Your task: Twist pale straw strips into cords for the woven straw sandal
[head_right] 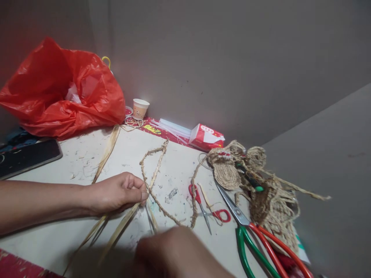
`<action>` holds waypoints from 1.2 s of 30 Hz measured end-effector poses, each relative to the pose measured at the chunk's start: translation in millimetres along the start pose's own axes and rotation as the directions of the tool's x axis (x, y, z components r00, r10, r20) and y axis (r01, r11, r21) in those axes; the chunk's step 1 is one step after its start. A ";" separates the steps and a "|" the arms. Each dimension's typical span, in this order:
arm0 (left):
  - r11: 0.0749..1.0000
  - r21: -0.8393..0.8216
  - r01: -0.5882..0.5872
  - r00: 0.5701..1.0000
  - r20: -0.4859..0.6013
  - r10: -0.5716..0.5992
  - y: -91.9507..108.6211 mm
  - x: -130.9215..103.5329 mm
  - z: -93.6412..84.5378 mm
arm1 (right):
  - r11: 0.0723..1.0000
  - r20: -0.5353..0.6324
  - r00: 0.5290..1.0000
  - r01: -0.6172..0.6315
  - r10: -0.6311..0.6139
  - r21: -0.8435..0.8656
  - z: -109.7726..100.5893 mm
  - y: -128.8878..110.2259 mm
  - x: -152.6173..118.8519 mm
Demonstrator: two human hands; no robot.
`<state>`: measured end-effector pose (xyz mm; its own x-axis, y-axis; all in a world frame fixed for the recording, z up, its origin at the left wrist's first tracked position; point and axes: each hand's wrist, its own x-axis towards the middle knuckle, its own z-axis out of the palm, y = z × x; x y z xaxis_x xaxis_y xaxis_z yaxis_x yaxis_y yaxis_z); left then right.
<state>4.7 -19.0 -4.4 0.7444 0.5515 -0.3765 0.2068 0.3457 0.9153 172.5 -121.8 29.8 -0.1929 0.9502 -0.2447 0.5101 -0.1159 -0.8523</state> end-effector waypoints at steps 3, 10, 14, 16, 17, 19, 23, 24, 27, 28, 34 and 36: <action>1.000 -0.018 -0.015 1.000 0.004 0.016 1.3 -0.3 -0.2 | 0.998 -0.259 0.964 -0.049 0.058 0.039 -12.9 -3.1 18.1; 0.994 -0.016 -0.107 0.985 0.136 0.108 -9.6 5.4 -0.4 | 0.870 0.122 0.977 -0.212 0.175 0.445 15.1 20.5 46.1; 0.997 0.027 -0.074 0.996 0.052 0.072 -11.6 7.0 1.4 | 0.893 0.057 0.991 -0.136 0.124 0.429 14.7 29.9 46.1; 0.993 -0.007 -0.118 0.990 0.082 0.118 -11.9 6.9 2.3 | 0.912 0.069 0.993 -0.119 0.100 0.391 11.4 32.8 48.9; 0.990 -0.025 -0.138 0.986 0.093 0.140 -12.0 6.6 2.5 | 0.916 0.080 0.992 -0.120 0.097 0.383 10.2 33.7 50.7; 0.987 -0.030 -0.155 0.983 0.096 0.157 -12.2 5.3 2.7 | 0.905 0.102 0.990 -0.131 0.098 0.404 9.7 33.9 54.0; 0.995 0.026 -0.095 0.993 0.075 0.093 -6.4 1.0 1.4 | 0.844 0.085 0.992 -0.123 0.093 0.523 12.6 29.9 55.5; 0.997 0.035 -0.076 0.994 0.087 0.073 -2.4 -0.6 0.0 | 0.829 0.075 0.991 -0.133 0.109 0.543 13.1 28.7 55.0; 0.987 0.157 -0.019 0.991 0.136 -0.002 17.3 -9.1 -10.0 | 0.783 0.089 0.980 -0.195 0.177 0.591 12.3 26.0 53.1; 0.968 0.249 -0.015 0.990 0.139 -0.021 26.3 -13.4 -15.9 | 0.769 0.107 0.978 -0.206 0.178 0.605 11.4 25.4 52.7; 0.555 0.801 0.224 0.915 -0.370 0.164 78.7 -29.9 -78.6 | 0.730 0.200 0.977 -0.191 0.076 0.656 3.8 22.8 53.2; 0.512 0.795 0.326 0.835 -0.496 0.240 84.8 -21.6 -102.6 | 0.726 0.219 0.973 -0.202 0.073 0.657 1.7 22.6 54.2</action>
<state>-59.0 76.3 66.6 0.3558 0.9197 -0.1661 0.8532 -0.2470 0.4595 172.2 -73.4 -3.5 -0.3340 0.8529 -0.4013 -0.1417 -0.4664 -0.8731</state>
